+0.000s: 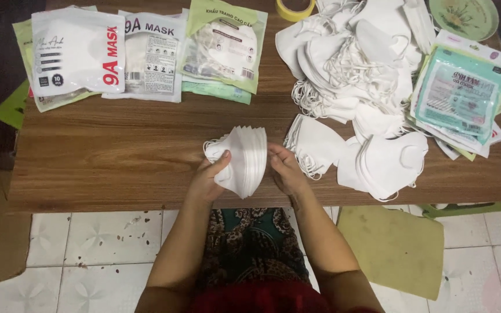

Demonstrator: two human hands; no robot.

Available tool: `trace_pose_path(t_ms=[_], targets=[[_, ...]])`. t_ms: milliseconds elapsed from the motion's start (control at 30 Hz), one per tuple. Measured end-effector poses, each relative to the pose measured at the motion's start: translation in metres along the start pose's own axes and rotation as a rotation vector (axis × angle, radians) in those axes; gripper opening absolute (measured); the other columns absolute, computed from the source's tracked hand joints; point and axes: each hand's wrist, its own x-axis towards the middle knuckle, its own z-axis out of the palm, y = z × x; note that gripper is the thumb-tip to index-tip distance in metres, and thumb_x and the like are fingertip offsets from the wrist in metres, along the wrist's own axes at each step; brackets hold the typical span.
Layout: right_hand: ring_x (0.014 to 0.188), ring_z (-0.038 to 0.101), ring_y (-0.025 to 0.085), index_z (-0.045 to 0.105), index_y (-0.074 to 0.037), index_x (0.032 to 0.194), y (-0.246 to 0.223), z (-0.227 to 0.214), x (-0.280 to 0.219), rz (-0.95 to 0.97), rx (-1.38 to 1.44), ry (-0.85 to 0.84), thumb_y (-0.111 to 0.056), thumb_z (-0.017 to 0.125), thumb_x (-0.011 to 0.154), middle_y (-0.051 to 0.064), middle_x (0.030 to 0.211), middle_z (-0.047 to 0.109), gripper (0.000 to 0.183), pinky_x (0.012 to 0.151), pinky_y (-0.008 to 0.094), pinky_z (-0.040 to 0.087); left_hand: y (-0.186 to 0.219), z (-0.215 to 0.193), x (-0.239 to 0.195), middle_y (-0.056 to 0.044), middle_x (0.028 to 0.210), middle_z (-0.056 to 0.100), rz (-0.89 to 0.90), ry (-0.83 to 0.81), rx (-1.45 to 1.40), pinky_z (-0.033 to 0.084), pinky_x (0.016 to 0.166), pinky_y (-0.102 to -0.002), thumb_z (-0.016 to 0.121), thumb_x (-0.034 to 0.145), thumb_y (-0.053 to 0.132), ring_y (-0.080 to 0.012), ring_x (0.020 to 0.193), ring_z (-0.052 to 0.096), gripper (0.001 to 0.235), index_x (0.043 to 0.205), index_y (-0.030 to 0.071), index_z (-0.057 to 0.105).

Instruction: The person is folding white face masks and stacking them neatly on a wooden table.

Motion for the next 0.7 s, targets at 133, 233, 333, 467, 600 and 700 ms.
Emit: trace_pose_path(t_ms=[133,233,333,467,600,700], targets=[[0.113,0.066,0.027,0.064,0.0,0.129,-0.002,0.002,-0.001,-0.007,0.026,0.001,-0.034,0.067,0.096,0.018,0.123,0.071,0.048,0.1,0.044,0.051,0.002,-0.001,0.001,-0.012,0.12,0.073,-0.003,-0.007,0.034,0.052,0.105,-0.049,0.066,0.099,0.016,-0.0239,0.106,0.07,0.036,0.134,0.008,0.063],[0.114,0.066,0.026,0.065,0.0,0.129,-0.004,0.006,-0.004,0.007,0.027,0.004,-0.032,0.064,0.098,0.018,0.124,0.071,0.044,0.101,0.043,0.05,0.001,0.0,-0.001,-0.011,0.121,0.073,0.002,-0.021,0.059,0.052,0.106,-0.048,0.068,0.098,0.016,-0.0232,0.108,0.07,0.035,0.133,0.01,0.064],[0.114,0.067,0.027,0.065,-0.001,0.128,-0.005,0.006,-0.004,0.04,0.058,0.018,-0.033,0.063,0.099,0.019,0.124,0.071,0.044,0.101,0.045,0.051,0.001,-0.001,-0.003,-0.01,0.121,0.073,0.007,-0.016,0.078,0.05,0.108,-0.047,0.067,0.099,0.016,-0.0227,0.109,0.069,0.036,0.134,0.01,0.064],[0.111,0.068,0.027,0.066,-0.006,0.129,-0.007,0.007,-0.001,0.045,0.077,0.044,-0.027,0.06,0.101,0.016,0.118,0.073,0.036,0.103,0.046,0.051,-0.003,-0.008,0.001,-0.012,0.123,0.072,0.013,-0.018,0.067,0.049,0.109,-0.048,0.065,0.1,0.017,-0.024,0.11,0.069,0.037,0.136,0.008,0.062],[0.106,0.07,0.02,0.063,-0.011,0.133,-0.03,0.028,-0.005,-0.028,0.075,0.116,-0.018,0.065,0.1,0.007,0.11,0.076,0.034,0.099,0.04,0.053,-0.003,-0.01,0.001,-0.011,0.121,0.073,-0.011,-0.018,0.039,0.05,0.108,-0.048,0.067,0.099,0.018,-0.0235,0.108,0.069,0.035,0.133,0.008,0.065],[0.104,0.072,0.021,0.064,-0.009,0.131,-0.017,0.014,-0.008,-0.067,0.041,0.155,-0.009,0.067,0.098,0.009,0.103,0.076,0.033,0.097,0.04,0.056,-0.003,-0.011,0.0,-0.012,0.121,0.073,-0.023,-0.037,0.049,0.049,0.109,-0.048,0.064,0.1,0.018,-0.0241,0.109,0.069,0.037,0.135,0.007,0.063]])
